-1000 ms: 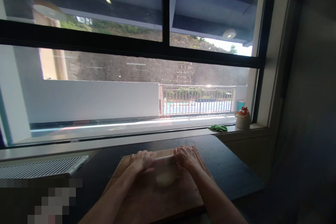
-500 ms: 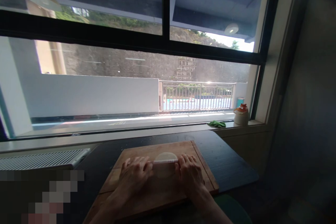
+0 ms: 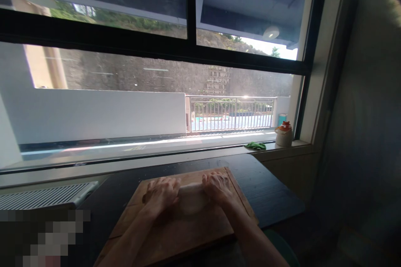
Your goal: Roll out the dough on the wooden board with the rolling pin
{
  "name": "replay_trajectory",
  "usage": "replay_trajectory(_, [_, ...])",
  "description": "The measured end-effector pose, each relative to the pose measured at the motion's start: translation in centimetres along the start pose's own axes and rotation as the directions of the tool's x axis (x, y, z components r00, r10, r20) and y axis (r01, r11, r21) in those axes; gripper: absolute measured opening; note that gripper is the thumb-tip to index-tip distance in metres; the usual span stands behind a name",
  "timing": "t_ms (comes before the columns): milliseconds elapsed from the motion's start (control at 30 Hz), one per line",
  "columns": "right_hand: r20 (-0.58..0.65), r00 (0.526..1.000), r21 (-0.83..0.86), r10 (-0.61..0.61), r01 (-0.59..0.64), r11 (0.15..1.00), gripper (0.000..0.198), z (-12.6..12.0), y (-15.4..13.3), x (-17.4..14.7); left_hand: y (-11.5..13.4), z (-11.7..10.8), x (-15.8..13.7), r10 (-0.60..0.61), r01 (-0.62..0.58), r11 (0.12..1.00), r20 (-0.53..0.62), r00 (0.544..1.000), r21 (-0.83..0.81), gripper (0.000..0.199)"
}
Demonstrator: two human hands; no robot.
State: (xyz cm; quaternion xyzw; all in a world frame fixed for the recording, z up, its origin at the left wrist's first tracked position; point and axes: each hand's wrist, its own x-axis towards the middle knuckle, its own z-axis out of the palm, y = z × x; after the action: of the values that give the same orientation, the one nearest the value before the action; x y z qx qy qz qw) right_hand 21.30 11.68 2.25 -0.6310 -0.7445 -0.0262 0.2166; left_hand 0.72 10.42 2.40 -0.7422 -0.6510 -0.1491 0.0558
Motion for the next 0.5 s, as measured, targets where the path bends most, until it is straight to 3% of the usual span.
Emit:
replay_trajectory(267, [-0.22,0.97,0.084,-0.104,0.125,0.989,0.031,0.1,0.4,-7.6,-0.1,0.9,-5.2,-0.018,0.016,1.0,-0.158,0.987,-0.014,0.04])
replay_trajectory(367, [-0.239,0.964,0.099,-0.118,0.145,0.984,0.03,0.2,0.4,-7.9,0.3,0.7,-5.7,-0.012,0.015,1.0,-0.155,0.988,0.021,0.041])
replay_trajectory(500, [-0.209,0.974,0.064,-0.089,0.105,0.992,0.039,0.2,0.2,-5.5,0.6,0.6,-4.0,-0.014,0.025,0.992,-0.097,0.995,0.121,0.041])
